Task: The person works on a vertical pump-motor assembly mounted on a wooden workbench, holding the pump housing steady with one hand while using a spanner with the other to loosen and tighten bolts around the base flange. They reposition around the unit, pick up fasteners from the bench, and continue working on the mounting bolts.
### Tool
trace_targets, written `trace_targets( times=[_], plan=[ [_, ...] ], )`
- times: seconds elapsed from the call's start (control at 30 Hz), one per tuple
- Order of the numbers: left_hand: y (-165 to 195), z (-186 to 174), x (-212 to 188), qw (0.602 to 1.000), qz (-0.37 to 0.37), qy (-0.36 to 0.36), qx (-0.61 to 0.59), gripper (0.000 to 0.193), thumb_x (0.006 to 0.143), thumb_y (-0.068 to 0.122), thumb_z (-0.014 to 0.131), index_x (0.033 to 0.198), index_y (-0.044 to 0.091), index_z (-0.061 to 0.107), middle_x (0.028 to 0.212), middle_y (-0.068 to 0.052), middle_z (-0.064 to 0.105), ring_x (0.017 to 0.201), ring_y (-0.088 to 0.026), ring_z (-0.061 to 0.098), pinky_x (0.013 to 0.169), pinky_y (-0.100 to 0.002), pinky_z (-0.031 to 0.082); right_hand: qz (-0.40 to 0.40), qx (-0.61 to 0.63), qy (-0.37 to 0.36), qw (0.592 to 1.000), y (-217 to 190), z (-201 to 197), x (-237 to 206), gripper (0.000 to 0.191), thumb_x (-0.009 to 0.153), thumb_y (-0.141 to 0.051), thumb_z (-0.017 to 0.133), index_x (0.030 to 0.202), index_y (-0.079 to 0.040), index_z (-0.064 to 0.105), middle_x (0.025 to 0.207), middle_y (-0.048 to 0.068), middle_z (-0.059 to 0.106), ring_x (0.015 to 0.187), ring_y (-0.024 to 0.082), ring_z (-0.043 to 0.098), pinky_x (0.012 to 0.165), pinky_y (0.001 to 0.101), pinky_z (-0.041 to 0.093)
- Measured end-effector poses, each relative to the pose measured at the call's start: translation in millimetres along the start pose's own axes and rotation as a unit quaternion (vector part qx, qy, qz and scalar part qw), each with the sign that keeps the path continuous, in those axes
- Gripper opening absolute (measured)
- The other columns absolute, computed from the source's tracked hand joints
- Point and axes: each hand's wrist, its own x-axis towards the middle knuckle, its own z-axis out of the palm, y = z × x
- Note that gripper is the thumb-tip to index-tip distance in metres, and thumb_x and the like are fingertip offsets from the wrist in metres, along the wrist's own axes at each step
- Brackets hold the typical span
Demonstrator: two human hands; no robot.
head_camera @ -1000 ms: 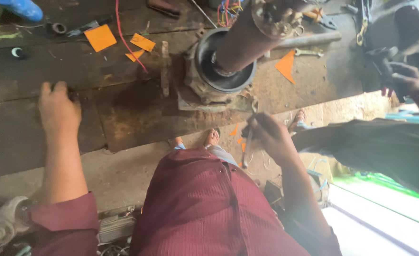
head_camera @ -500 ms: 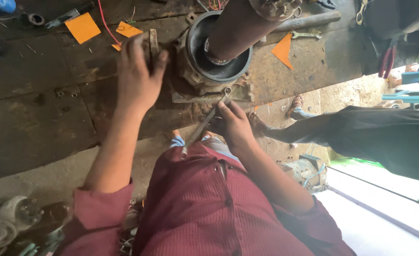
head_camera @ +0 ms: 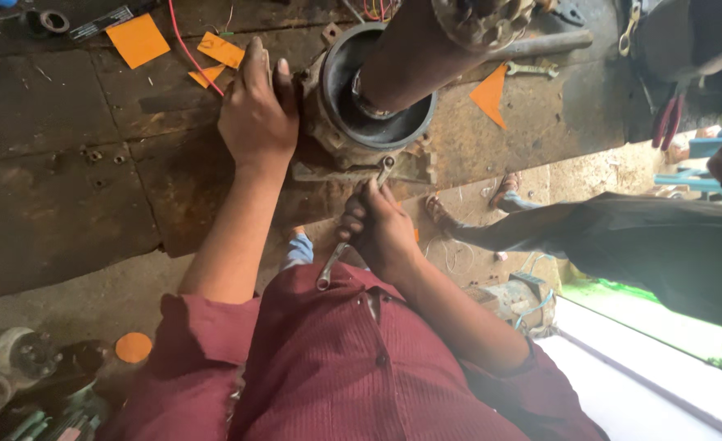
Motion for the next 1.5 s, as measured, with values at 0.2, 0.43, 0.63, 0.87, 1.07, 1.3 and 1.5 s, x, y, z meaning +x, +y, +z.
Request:
trace_targets(
  times=[0.2, 0.43, 0.63, 0.87, 1.07, 1.3, 1.5],
  plan=[
    [7.1, 3.0, 2.7, 0.996, 0.046, 0.07, 0.042, 0.033, 0.104, 0.014, 0.061, 0.133, -0.001, 0.063, 0.111, -0.011, 0.079, 0.1, -0.037, 0.071, 0.095, -0.043, 0.053, 0.09, 0.117, -0.024, 0.989, -7.3, 5.6, -7.7, 0.033, 0.1, -0.049, 0.045, 0.095, -0.016, 0.048, 0.074, -0.001, 0.041, 0.067, 0.016, 0.043, 0.072, 0.0368, 0.047],
    [4.4, -0.5, 4.6, 0.991, 0.096, 0.074, 0.06, 0.031, 0.102, 0.008, 0.061, 0.131, -0.002, 0.064, 0.108, -0.012, 0.078, 0.097, -0.034, 0.071, 0.099, -0.041, 0.05, 0.048, -0.004, -0.059, 0.997, 6.6, -0.8, 0.1, 0.019, 0.106, -0.022, 0.053, 0.095, -0.019, 0.038, 0.072, -0.004, 0.037, 0.06, 0.011, 0.038, 0.06, 0.0344, 0.038],
    [12.6, -2.3, 2.1, 0.99, 0.098, 0.078, 0.056, 0.03, 0.099, 0.005, 0.061, 0.129, -0.002, 0.062, 0.1, -0.013, 0.076, 0.091, -0.033, 0.072, 0.103, -0.046, 0.047, 0.077, -0.11, 0.014, 0.991, -17.2, -8.7, -5.8, 0.014, 0.099, -0.017, 0.052, 0.095, -0.019, 0.039, 0.068, -0.001, 0.04, 0.05, 0.014, 0.038, 0.044, 0.0338, 0.033],
    [31.5, -15.2, 4.1, 0.993, 0.081, 0.067, 0.058, 0.03, 0.097, 0.005, 0.063, 0.127, 0.001, 0.063, 0.103, -0.015, 0.074, 0.091, -0.037, 0.069, 0.097, -0.046, 0.05, 0.184, -0.606, -0.047, 0.773, -128.9, -34.1, -7.7, 0.026, 0.099, -0.032, 0.061, 0.121, -0.024, 0.051, 0.069, -0.001, 0.047, 0.056, 0.009, 0.044, 0.048, 0.0291, 0.04],
    [54.9, -22.1, 2.4, 0.997, 0.047, 0.065, 0.014, 0.03, 0.103, 0.013, 0.065, 0.132, 0.006, 0.06, 0.11, -0.016, 0.073, 0.105, -0.041, 0.067, 0.098, -0.051, 0.051, 0.135, -0.366, -0.051, 0.919, -107.6, -61.7, -4.3, 0.03, 0.104, -0.042, 0.053, 0.108, -0.013, 0.059, 0.068, -0.005, 0.038, 0.053, 0.007, 0.035, 0.045, 0.0241, 0.029],
    [78.6, -18.0, -12.0, 0.996, 0.03, 0.056, 0.063, 0.057, 0.093, 0.019, 0.073, 0.143, 0.006, 0.049, 0.139, -0.025, 0.055, 0.13, -0.05, 0.048, 0.105, -0.06, 0.041, -0.092, -0.38, -0.091, 0.916, -80.4, -107.3, -18.6, 0.028, 0.111, -0.032, 0.05, 0.11, -0.006, 0.06, 0.082, 0.002, 0.067, 0.074, 0.012, 0.06, 0.066, 0.0262, 0.049],
    [93.4, -5.6, -87.1, 0.984, 0.008, 0.171, 0.052, 0.057, 0.093, 0.017, 0.077, 0.142, 0.004, 0.05, 0.14, -0.03, 0.051, 0.131, -0.049, 0.045, 0.112, -0.059, 0.037, -0.141, -0.514, -0.113, 0.839, -118.5, -107.4, -19.0, 0.03, 0.108, -0.029, 0.047, 0.121, -0.005, 0.058, 0.104, 0.009, 0.079, 0.09, 0.023, 0.076, 0.077, 0.0332, 0.057]
  ],
)
